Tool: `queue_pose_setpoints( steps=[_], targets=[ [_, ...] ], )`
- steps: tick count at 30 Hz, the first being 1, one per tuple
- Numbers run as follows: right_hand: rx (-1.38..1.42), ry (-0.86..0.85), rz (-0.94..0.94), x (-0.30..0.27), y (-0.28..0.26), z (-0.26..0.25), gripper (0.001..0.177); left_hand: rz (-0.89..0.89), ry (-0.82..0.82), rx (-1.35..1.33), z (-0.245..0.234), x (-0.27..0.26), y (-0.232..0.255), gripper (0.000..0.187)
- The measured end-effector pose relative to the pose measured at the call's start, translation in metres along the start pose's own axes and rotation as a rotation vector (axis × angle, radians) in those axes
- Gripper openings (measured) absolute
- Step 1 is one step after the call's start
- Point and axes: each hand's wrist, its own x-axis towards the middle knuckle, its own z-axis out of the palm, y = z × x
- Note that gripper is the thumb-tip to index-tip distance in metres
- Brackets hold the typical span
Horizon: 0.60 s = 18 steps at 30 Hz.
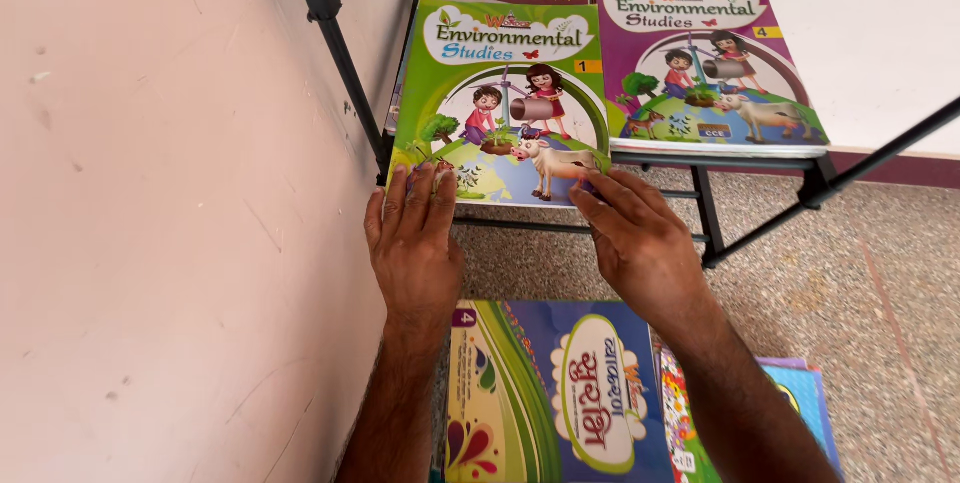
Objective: The person picks up various school textbooks from a pile on the floor and places them onto a black metal bookshelf. They handle books one at a time, including Mathematics, Environmental Studies, and grammar books, arranging them in neat stacks on the shelf.
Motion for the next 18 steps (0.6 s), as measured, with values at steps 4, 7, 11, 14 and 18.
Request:
queue_pose_setpoints(
  steps=[4,7,11,14,18],
  targets=[
    [0.006,0.065,-0.016,0.004,0.01,0.014,0.031,-0.005,0.042,-0.023,0.01,0.011,-0.005,0.068],
    [-0.035,0.082,-0.025,0.009,0.018,0.024,0.03,-0.008,0.064,-0.064,0.019,0.018,-0.008,0.069],
    [-0.053,0.105,-0.04,0.017,0.028,0.034,0.032,-0.013,0.125,-0.067,0.037,0.027,-0.013,0.065],
    [-0.073,0.109,-0.038,0.024,0.035,0.038,0.032,0.016,0.161,-0.081,0.049,0.034,-0.016,0.061],
    [-0.102,0.135,-0.051,0.029,0.04,0.043,0.029,0.009,0.187,-0.098,0.059,0.041,-0.016,0.058]
  ],
)
